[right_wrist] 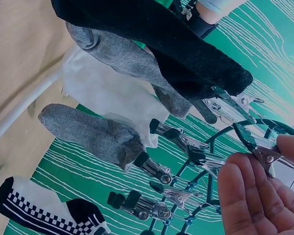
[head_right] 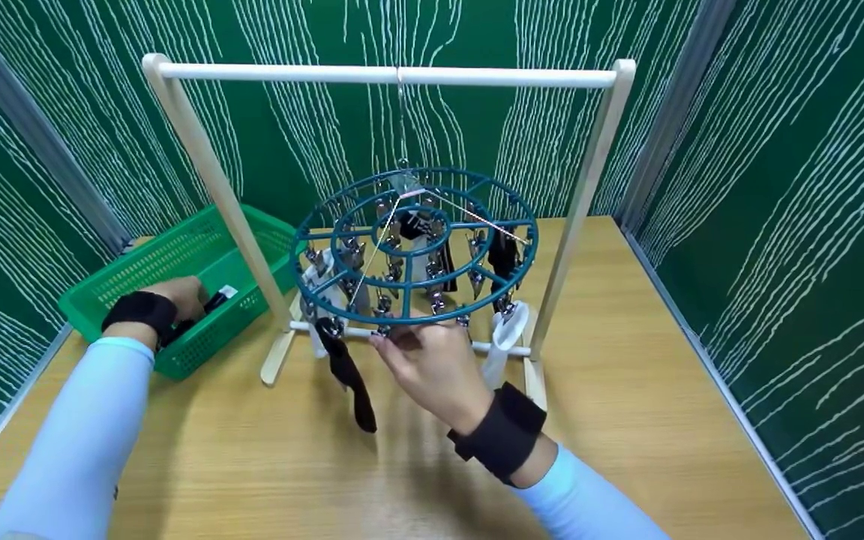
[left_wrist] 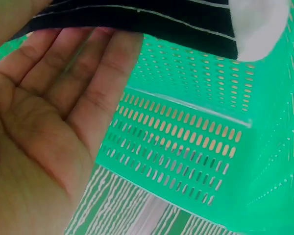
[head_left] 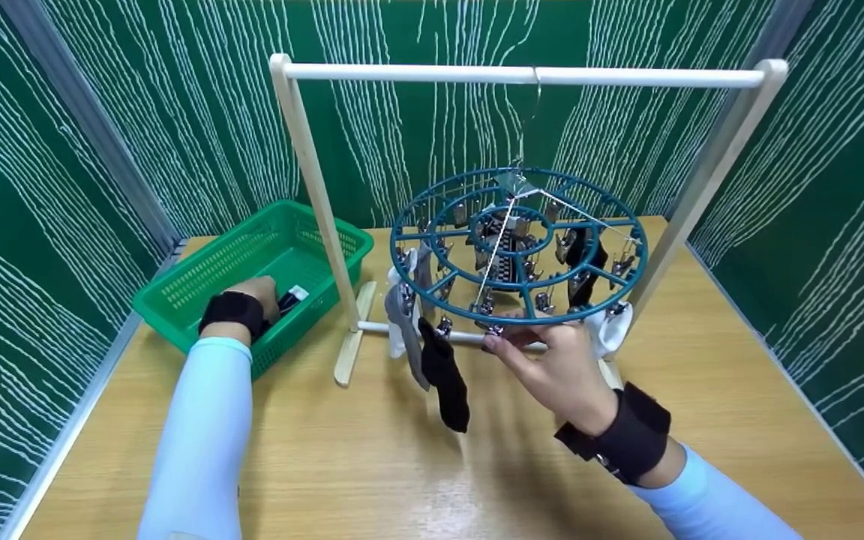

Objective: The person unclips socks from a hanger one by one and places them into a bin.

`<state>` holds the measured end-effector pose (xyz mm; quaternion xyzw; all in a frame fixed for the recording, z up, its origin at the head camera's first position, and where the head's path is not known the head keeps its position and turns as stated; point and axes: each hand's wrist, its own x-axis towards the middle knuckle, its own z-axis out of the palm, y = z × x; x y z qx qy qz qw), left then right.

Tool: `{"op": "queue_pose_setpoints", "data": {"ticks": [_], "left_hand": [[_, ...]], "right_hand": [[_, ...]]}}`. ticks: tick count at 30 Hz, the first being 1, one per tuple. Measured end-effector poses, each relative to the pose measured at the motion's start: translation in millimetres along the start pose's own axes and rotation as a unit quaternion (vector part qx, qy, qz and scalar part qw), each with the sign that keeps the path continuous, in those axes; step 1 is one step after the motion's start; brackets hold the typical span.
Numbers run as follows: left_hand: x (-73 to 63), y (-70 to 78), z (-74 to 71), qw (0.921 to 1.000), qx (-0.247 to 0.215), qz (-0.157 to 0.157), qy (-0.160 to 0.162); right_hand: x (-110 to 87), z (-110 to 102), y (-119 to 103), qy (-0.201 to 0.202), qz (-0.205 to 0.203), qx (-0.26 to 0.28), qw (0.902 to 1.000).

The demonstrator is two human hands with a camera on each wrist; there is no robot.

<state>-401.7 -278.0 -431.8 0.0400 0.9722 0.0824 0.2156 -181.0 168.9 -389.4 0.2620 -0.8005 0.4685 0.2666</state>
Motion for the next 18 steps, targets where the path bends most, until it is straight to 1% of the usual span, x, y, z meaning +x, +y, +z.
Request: {"op": "queue_pose_setpoints", "data": {"ticks": [1,3,5,7,8,13,14,15,18], "left_hand": [[-17.6,12.2,-4.2,0.9999,0.001,-0.016,-0.001],[-28.1,16.1,-6.8,0.9997,-0.009,-0.023,0.004],[-34.6,17.6,-10.5,0.9996,-0.019,-0.018,0.012],[-35.9,17.0,-14.4,0.9994,-0.025,-0.010,0.021],[-20.4,3.6,-12.8,0.9987,-0.040,0.010,0.029],[-19.3,2.4,-26.7,0.9957,-0.061,0.040,0.057],[-20.9,3.0,-29.3,0.9945,-0.067,0.045,0.066],[-38.2,16.7,-35.6,0.9946,-0.064,0.034,0.074],[-46.0,19.3,-40.6,0.9906,-0.077,0.041,0.106]], "right_hand": [[0.1,0,0,-0.001,0.001,0.000,1.0000],[0.1,0,0,-0.001,0.002,-0.004,1.0000],[0.1,0,0,-0.001,0.002,-0.011,0.9999],[0.2,0,1,-0.002,0.001,-0.016,0.9999],[0.2,0,1,-0.003,0.001,-0.018,0.9998],[-0.2,0,1,-0.006,0.003,-0.021,0.9997],[-0.4,0,1,-0.006,0.005,-0.021,0.9997],[-0.6,0,1,-0.006,0.006,-0.021,0.9997],[-0.5,0,1,-0.007,0.010,-0.022,0.9997]]}}
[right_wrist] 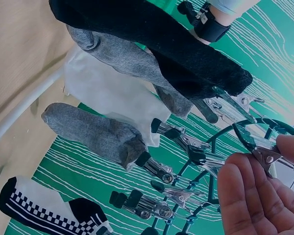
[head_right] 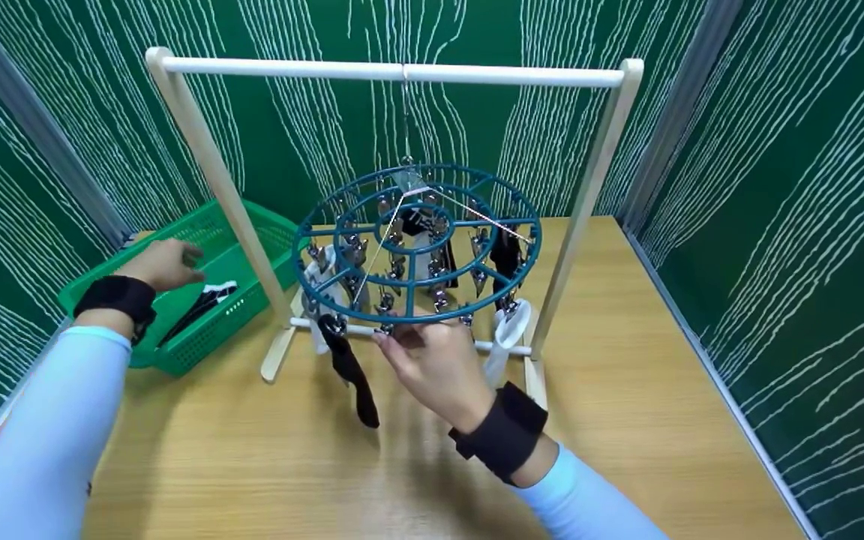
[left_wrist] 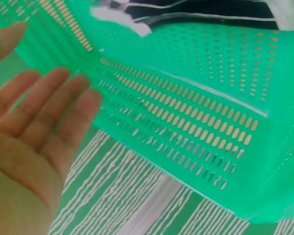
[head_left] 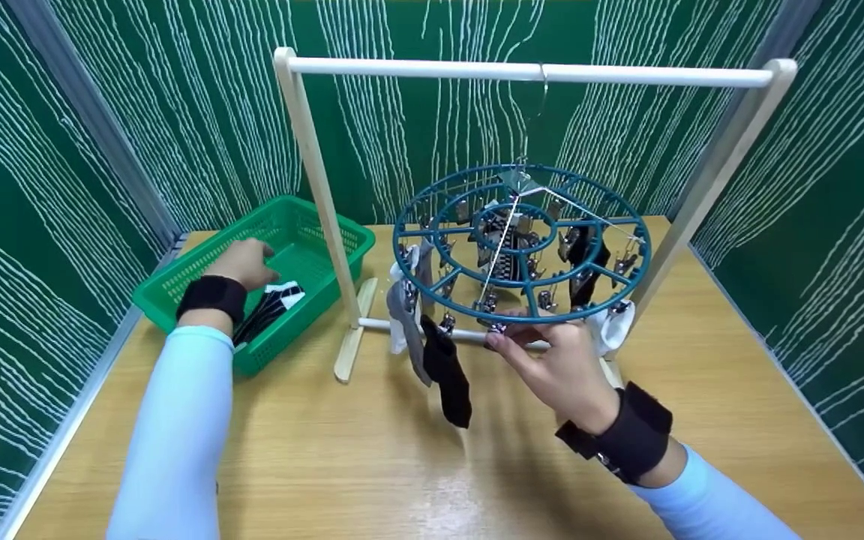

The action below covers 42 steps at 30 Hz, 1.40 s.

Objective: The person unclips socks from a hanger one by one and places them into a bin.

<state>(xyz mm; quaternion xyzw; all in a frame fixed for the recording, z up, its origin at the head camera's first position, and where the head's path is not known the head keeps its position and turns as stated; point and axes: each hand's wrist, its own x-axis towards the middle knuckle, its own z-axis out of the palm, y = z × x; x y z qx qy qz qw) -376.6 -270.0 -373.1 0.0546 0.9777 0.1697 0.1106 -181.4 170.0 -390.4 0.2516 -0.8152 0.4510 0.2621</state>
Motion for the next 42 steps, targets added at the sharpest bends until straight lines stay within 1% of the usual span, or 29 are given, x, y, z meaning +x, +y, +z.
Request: {"op": "queue_pose_setpoints", "data": {"ticks": [6,10,13,17,22,26,28,30,35,39,42], "left_hand": [[-10.6,7.6,-4.2,0.9984,-0.014,0.018,0.052],[-17.9,14.6,-6.3,0.9955,-0.027,0.027,0.087],[-26.5,20.9,-11.6,0.9927,-0.044,0.028,0.109],[-39.5,27.6,-18.3,0.9881,-0.070,0.036,0.132],[-51.8,37.5,-16.5,0.9816,-0.090,0.055,0.159],[-61.6,47.2,-16.1,0.9744,-0.097,0.079,0.187],[-66.8,51.6,-16.8,0.9686,-0.098,0.091,0.209],[-72.3,56.4,-17.3,0.9607,-0.101,0.105,0.236],[-85.3,73.3,-16.8,0.9350,-0.118,0.152,0.298],[-94.7,90.4,-14.7,0.9146,-0.117,0.196,0.334],[-101.2,102.8,-11.5,0.9026,-0.111,0.221,0.352]], "right_hand": [[0.4,-1,1,-0.001,-0.004,0.006,1.0000],[0.6,-1,1,0.006,-0.006,0.003,1.0000],[0.3,-2,1,0.010,-0.003,-0.008,0.9999],[-1.2,-2,2,0.011,0.001,-0.015,0.9998],[-2.6,-3,1,0.014,0.004,-0.014,0.9998],[-2.8,-3,1,0.019,0.007,-0.008,0.9998],[-2.5,-2,2,0.019,0.006,-0.001,0.9998],[-2.2,-1,2,0.018,0.005,0.007,0.9998],[-1.8,0,3,0.014,-0.003,0.021,0.9997],[-1.9,0,3,0.013,-0.005,0.021,0.9997],[-1.5,-1,2,0.011,0.001,0.017,0.9998]]}}
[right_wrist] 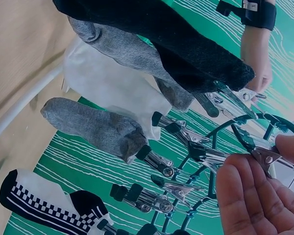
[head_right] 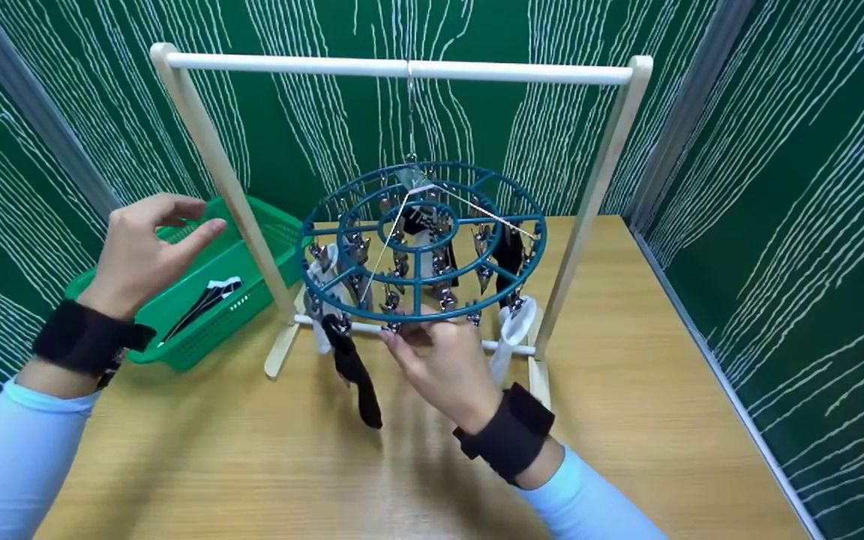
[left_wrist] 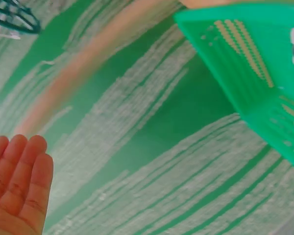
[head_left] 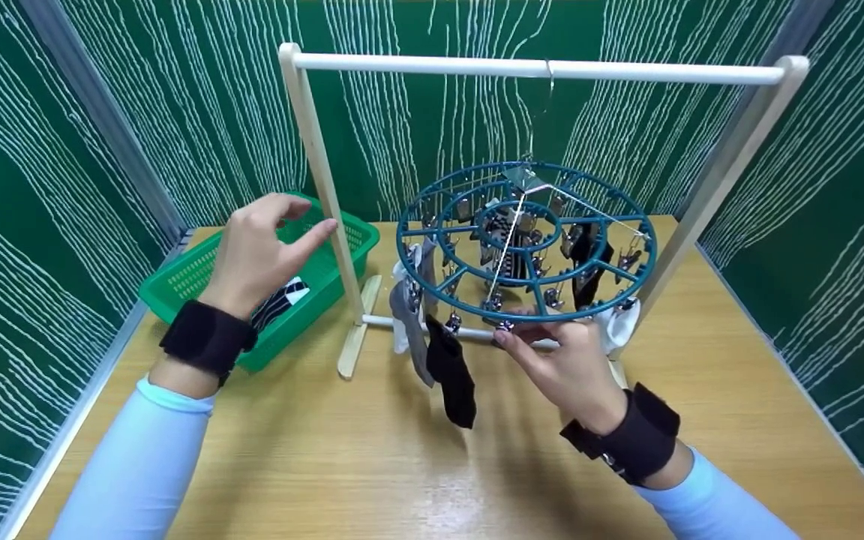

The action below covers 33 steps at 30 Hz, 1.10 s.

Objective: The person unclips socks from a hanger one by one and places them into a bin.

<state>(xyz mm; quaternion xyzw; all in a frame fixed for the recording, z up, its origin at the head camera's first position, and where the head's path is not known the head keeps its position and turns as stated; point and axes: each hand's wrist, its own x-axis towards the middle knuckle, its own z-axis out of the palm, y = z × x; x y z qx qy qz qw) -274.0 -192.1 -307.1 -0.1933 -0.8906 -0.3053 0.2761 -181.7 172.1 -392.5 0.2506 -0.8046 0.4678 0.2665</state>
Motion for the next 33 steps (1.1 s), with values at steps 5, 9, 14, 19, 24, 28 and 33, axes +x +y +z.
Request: {"op": "queue_pose_setpoints", "data": {"ticks": [5,9,14,19,24,28,33], "left_hand": [[-5.1,24.3,6.0,0.9988,-0.003,0.049,-0.003],[-9.7,45.3,12.1,0.9928,-0.006,0.119,-0.014],[-15.2,70.1,22.0,0.9757,-0.005,0.219,-0.008],[-19.5,88.3,32.7,0.9572,0.001,0.289,-0.006],[-24.0,98.9,46.4,0.9426,0.007,0.333,-0.016],[-29.2,104.8,56.2,0.9300,0.017,0.366,-0.025],[-33.7,108.6,63.3,0.9191,0.041,0.391,-0.031]], "right_hand": [[-0.6,-1,-1,-0.002,0.016,-0.006,0.9999],[-0.6,0,-1,0.001,0.006,-0.012,0.9999],[0.0,1,1,0.006,-0.023,-0.025,0.9994],[0.4,2,1,0.004,-0.028,-0.021,0.9994],[0.7,1,0,0.001,-0.031,-0.024,0.9992],[0.3,2,1,0.002,-0.043,-0.030,0.9986],[-0.8,4,1,0.008,-0.068,-0.046,0.9966]]}}
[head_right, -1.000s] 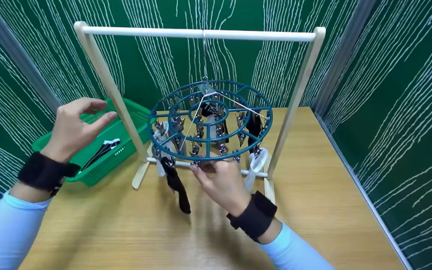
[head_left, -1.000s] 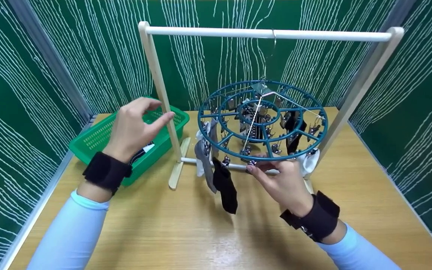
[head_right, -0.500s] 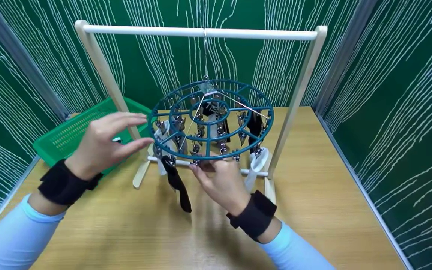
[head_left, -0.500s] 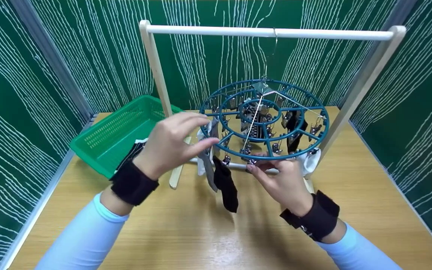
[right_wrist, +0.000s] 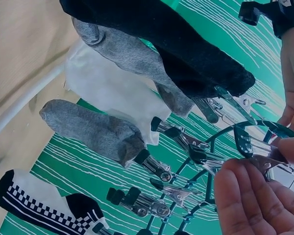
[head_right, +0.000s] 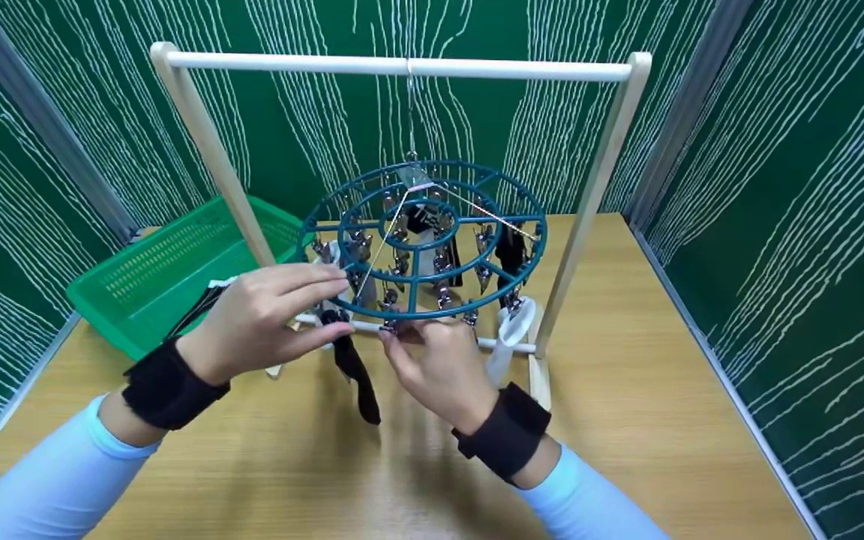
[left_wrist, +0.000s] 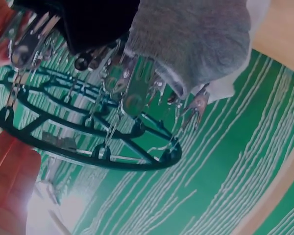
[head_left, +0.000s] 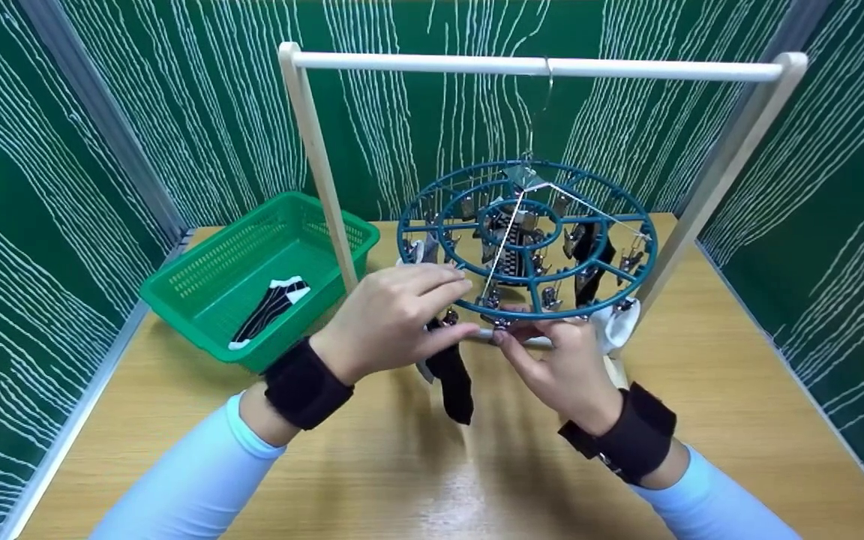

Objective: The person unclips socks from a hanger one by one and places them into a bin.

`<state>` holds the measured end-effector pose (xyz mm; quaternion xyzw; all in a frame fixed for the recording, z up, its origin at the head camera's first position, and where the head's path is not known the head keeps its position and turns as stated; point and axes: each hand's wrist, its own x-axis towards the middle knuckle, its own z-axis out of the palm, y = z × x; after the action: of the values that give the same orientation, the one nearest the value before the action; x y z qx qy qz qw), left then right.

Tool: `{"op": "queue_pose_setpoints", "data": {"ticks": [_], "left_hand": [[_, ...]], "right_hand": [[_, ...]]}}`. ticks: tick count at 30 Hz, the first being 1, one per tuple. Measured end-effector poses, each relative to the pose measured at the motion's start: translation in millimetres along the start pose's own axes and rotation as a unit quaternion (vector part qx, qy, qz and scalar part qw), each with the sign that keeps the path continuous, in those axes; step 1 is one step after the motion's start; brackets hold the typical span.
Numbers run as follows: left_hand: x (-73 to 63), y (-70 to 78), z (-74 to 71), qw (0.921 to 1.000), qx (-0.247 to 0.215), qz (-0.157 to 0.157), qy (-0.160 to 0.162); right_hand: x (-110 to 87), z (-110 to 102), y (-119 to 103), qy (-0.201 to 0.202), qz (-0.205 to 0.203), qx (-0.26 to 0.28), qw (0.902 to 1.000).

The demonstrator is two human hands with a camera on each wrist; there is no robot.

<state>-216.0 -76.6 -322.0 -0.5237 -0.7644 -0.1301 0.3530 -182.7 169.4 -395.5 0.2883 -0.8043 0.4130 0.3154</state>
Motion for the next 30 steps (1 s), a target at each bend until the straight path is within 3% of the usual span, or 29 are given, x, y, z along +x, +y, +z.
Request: {"op": "queue_pose_setpoints", "data": {"ticks": [4,11,17,21,25,30], "left_hand": [[-0.8,0.5,4.5,0.9996,0.021,0.014,-0.008],[-2.1,-1.1,11.2,0.9968,0.058,0.049,0.027],[-2.4,-1.3,11.1,0.9959,0.069,0.052,0.025],[-3.3,-1.8,10.3,0.9959,0.073,0.048,0.022],[-4.0,-3.2,10.4,0.9959,0.077,0.044,0.018],[-5.6,-5.6,11.6,0.9959,0.078,0.043,0.019]], "right_hand": [[0.5,2,0,0.005,-0.016,-0.005,0.9998],[-0.6,3,0,0.006,-0.023,-0.022,0.9995],[-2.3,-1,-6,-0.014,-0.015,-0.023,0.9995],[-5.9,-7,-16,-0.016,-0.042,-0.079,0.9958],[-10.0,-16,-30,-0.016,-0.083,-0.155,0.9844],[-15.2,-32,-48,-0.007,-0.122,-0.182,0.9757]]}}
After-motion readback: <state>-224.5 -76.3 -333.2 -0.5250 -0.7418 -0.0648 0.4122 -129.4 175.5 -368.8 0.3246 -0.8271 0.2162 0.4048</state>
